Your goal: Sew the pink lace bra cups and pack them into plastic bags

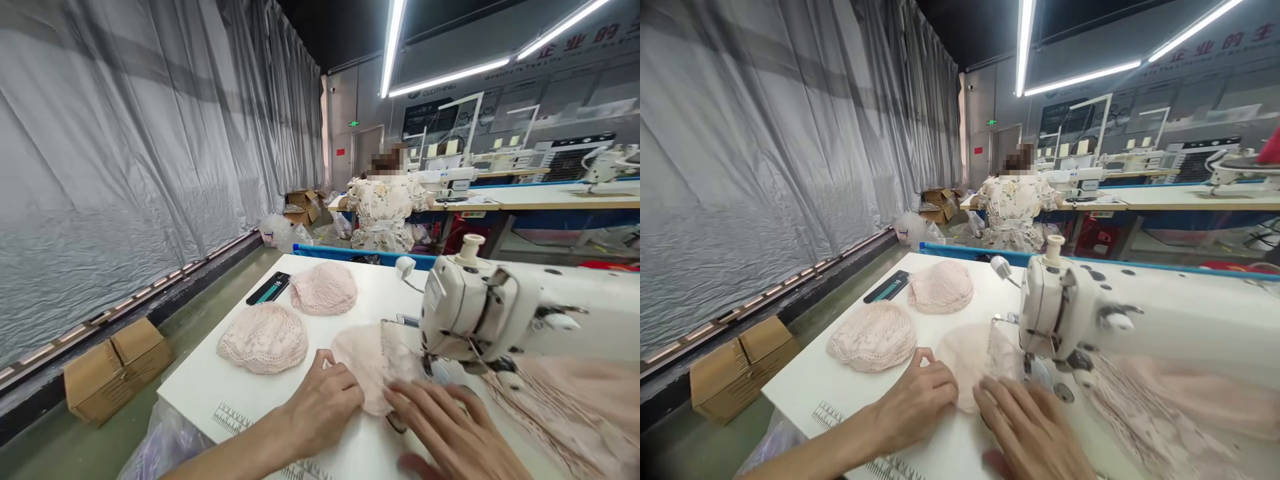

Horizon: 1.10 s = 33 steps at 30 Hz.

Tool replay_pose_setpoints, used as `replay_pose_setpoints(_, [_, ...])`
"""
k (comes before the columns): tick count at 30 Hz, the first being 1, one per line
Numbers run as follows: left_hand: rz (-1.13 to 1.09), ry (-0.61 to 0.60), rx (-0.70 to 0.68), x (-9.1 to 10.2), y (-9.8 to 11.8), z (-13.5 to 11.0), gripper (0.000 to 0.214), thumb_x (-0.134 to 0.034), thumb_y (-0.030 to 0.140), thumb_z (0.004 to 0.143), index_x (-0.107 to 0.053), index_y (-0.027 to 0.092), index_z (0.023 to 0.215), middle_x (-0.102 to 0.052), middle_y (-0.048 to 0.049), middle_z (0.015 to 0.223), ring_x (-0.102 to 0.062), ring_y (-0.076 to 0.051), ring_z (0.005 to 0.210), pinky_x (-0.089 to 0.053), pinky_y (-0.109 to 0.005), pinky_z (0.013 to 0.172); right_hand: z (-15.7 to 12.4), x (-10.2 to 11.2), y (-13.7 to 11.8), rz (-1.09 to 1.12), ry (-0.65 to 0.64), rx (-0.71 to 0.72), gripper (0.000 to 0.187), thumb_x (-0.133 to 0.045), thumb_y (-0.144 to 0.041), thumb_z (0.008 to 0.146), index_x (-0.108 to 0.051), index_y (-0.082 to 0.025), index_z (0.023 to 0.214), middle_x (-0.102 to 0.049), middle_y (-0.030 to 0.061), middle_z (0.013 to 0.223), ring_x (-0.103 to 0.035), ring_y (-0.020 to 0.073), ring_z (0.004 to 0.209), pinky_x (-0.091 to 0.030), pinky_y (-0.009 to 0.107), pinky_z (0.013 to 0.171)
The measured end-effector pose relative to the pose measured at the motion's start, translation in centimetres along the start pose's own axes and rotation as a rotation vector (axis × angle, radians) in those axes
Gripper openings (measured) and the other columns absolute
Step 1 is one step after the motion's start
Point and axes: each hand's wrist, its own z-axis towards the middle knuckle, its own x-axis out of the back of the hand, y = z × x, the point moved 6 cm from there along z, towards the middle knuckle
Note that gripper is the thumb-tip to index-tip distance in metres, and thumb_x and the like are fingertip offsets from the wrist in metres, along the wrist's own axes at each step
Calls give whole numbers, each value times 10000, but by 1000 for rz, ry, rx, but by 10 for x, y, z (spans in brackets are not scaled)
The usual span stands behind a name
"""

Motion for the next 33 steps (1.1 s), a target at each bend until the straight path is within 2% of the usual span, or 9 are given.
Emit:
replay_pose_setpoints(1, [-74,-2,12,1,7,-5,89,-555,100,811,-519,159,756,-609,37,795,-536,-113,758,-255,-311,793,7,-1,2,102,-11,-127,290,-439,-147,858,-567,-208,1111,-677,52,1063,-602,224,944,-341,389,802])
replay_pose_setpoints(4, [-285,-18,151,6,10,-21,79,-614,136,804,-554,157,756,-639,33,818,-557,-120,796,-262,-305,773,18,-13,-6,279,-232,-211,246,-489,-24,743,-604,-216,844,-671,-2,846,-598,190,781,-365,375,755])
replay_pose_setpoints(8, [-508,-10,294,20,16,-47,84,-628,104,773,-595,160,720,-633,43,726,-550,-119,764,-314,-279,762,12,1,-16,486,-485,-283,195,-541,-47,775,-566,-197,653,-604,-45,684,-565,135,684,-414,308,730])
replay_pose_setpoints(12, [-1327,-160,566,20,47,-70,256,-738,355,681,-627,131,735,-590,15,646,-516,-115,646,-366,-215,612,-9,35,-34,793,-719,-376,26,-685,-208,755,-669,-222,741,-654,-62,710,-617,100,698,-455,158,599])
replay_pose_setpoints(15, [-1713,-293,779,16,80,-81,487,-803,501,538,-605,106,742,-535,32,559,-452,-66,511,-344,-184,528,-33,50,-54,1196,-886,-594,162,-704,-334,727,-689,-174,745,-626,-36,648,-599,90,604,-451,152,539])
replay_pose_setpoints(18, [-1781,-397,846,12,104,-87,512,-845,476,468,-629,88,725,-582,6,565,-476,-59,485,-358,-172,504,-60,59,-78,1608,-975,-850,290,-719,-404,674,-655,-122,688,-562,-19,593,-555,87,556,-462,190,555])
replay_pose_setpoints(20, [-1778,-449,838,9,114,-90,468,-857,433,466,-654,80,696,-616,-18,585,-516,-70,499,-388,-178,524,-76,64,-89,1678,-980,-900,316,-714,-426,678,-644,-118,678,-561,-14,603,-558,87,561,-475,214,593])
replay_pose_setpoints(28, [-1749,-644,768,-4,142,-96,392,-858,387,491,-717,98,716,-662,-40,646,-562,-82,547,-402,-169,551,-108,69,-112,1616,-811,-797,442,-732,-542,623,-707,-112,723,-589,-5,668,-556,92,602,-436,191,557])
replay_pose_setpoints(33, [-1773,-818,718,-19,159,-109,456,-851,452,487,-720,112,762,-660,-13,698,-572,-104,606,-453,-209,644,-124,67,-116,1516,-841,-729,492,-664,-603,678,-701,-114,720,-585,-20,621,-599,118,619,-459,200,554])
